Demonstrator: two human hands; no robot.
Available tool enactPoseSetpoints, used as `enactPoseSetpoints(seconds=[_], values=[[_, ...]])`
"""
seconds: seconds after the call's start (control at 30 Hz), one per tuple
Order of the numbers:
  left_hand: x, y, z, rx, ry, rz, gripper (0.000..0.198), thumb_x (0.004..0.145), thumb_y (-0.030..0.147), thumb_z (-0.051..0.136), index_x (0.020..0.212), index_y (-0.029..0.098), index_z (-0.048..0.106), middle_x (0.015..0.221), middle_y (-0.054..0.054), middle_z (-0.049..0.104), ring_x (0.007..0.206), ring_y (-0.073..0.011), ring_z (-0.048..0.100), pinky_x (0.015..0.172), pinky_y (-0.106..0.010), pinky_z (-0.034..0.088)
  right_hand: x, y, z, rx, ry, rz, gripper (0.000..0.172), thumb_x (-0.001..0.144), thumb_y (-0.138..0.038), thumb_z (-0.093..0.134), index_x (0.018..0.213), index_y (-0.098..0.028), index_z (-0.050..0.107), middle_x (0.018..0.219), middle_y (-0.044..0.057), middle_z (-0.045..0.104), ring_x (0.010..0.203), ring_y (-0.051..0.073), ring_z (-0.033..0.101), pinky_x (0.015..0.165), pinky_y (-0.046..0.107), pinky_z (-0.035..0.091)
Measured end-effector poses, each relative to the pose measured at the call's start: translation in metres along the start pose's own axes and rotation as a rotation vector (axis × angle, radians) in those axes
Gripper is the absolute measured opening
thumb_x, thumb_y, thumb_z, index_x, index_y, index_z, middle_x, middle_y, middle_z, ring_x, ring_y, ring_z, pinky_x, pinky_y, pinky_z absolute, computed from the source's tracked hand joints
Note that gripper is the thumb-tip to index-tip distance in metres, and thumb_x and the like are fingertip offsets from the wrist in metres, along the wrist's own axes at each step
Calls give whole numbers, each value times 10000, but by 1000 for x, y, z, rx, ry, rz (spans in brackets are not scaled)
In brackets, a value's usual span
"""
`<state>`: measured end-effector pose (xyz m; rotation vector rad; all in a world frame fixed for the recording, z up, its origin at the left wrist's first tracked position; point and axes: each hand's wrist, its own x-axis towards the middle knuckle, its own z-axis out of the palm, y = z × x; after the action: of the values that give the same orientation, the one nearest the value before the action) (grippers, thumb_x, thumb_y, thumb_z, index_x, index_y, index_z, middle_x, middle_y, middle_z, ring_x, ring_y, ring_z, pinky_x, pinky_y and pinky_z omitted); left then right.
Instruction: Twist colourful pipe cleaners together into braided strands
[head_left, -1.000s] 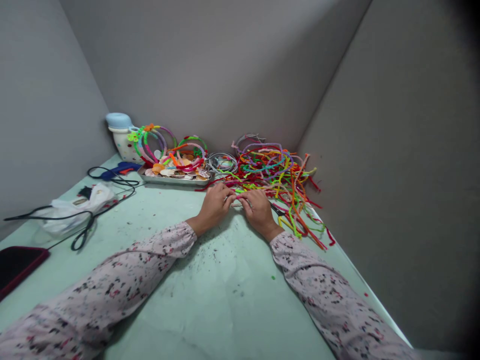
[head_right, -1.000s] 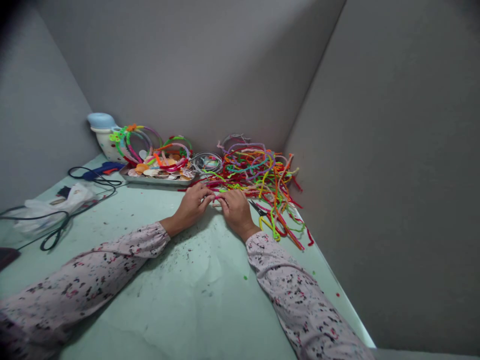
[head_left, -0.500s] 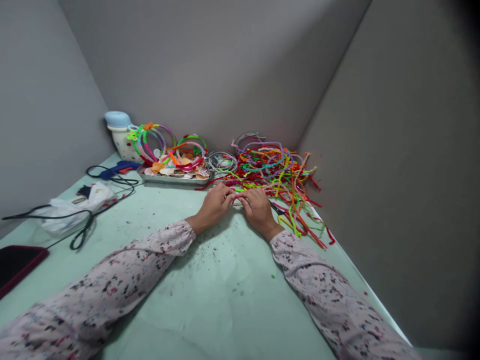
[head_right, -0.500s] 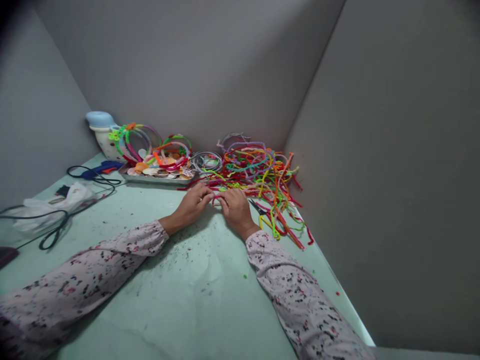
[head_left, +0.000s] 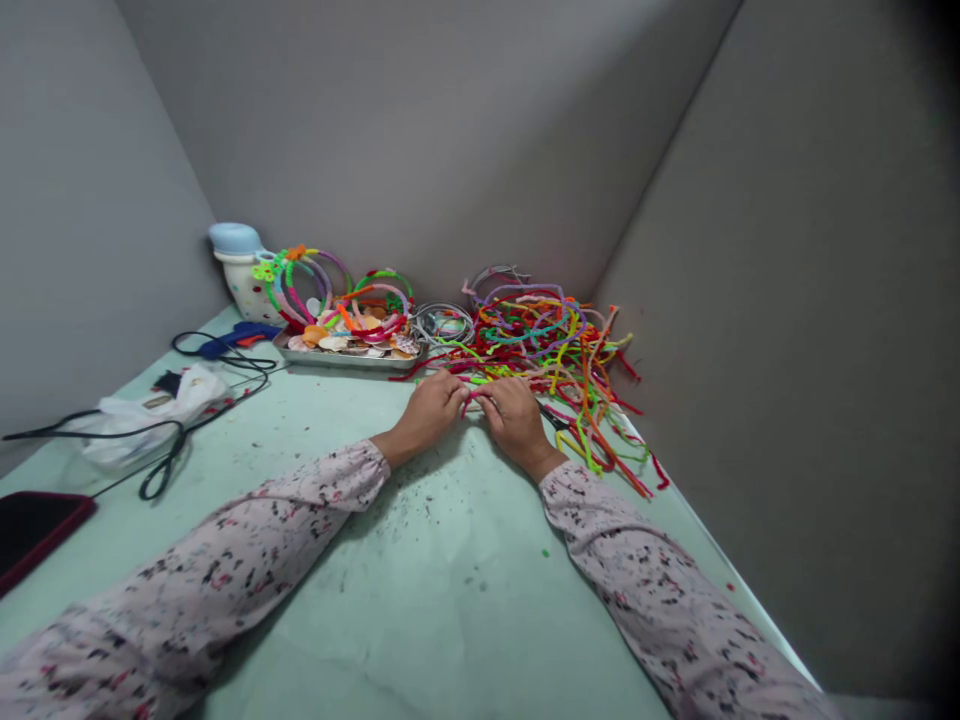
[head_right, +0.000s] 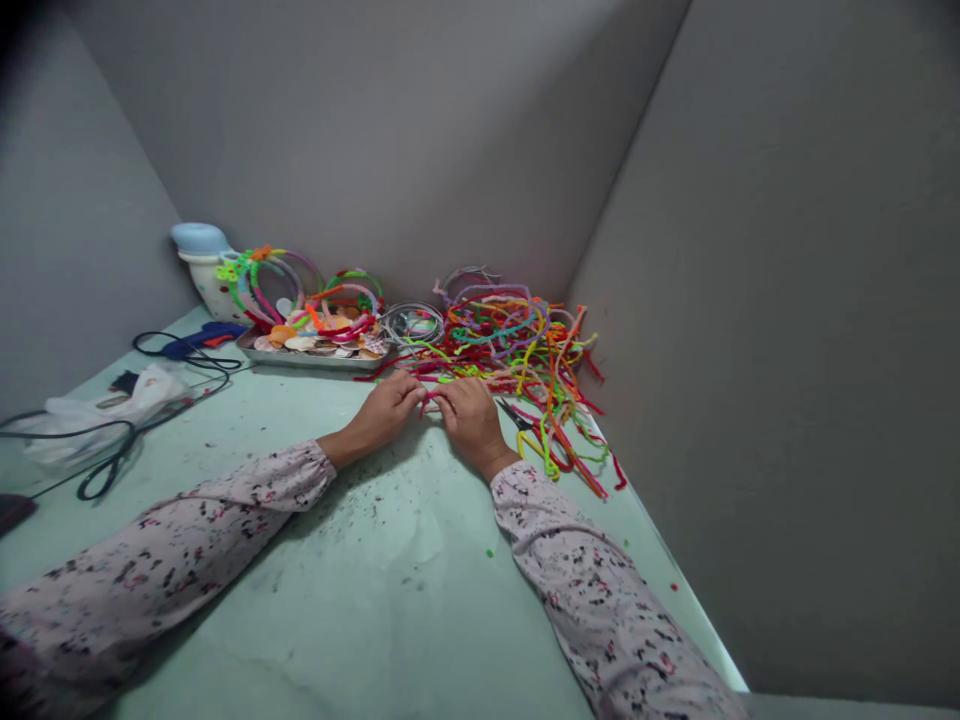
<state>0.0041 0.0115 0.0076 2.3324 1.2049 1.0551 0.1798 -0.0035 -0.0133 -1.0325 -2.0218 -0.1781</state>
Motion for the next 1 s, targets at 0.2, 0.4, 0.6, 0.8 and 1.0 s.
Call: enactPoseSetpoints(seconds=[0.2,0.4,0.6,0.8,1.0], values=[[0,-3,1,-18,-29,-23,318,917,282,413,652,172,549,738,-20,504,746,-161,495,713,-298,382,-1,0,1,2,-9,7,205,967,-301,465,964,-207,648,897,60,661,888,217,529,823,364,395],[1,-6,4,-37,-36,-20,314,904,282,404,636,180,532,725,-18,506,742,-161,498,708,-296,391,-1,0,1,-2,-21,8,218,969,-318,461,969,-210,650,899,59,660,889,218,527,828,364,392],[2,-6,4,-55,-40,-31,316,888,254,427,591,180,506,696,-16,524,727,-157,503,705,-294,416,-1,1,2,-6,-38,18,234,971,-326,451,971,-215,658,888,62,654,888,222,525,828,371,392],[3,-5,3,-76,-42,-46,313,887,245,437,589,180,508,693,-15,535,736,-159,509,716,-296,426,-1,1,1,-6,-33,11,223,971,-319,456,965,-214,653,898,60,655,892,220,529,833,367,391],[0,-3,-1,-122,-64,-50,324,896,262,419,605,173,531,710,-14,537,763,-160,510,754,-302,424,-1,1,1,-18,-29,-3,210,966,-312,470,954,-204,650,890,59,652,884,218,524,824,362,391]])
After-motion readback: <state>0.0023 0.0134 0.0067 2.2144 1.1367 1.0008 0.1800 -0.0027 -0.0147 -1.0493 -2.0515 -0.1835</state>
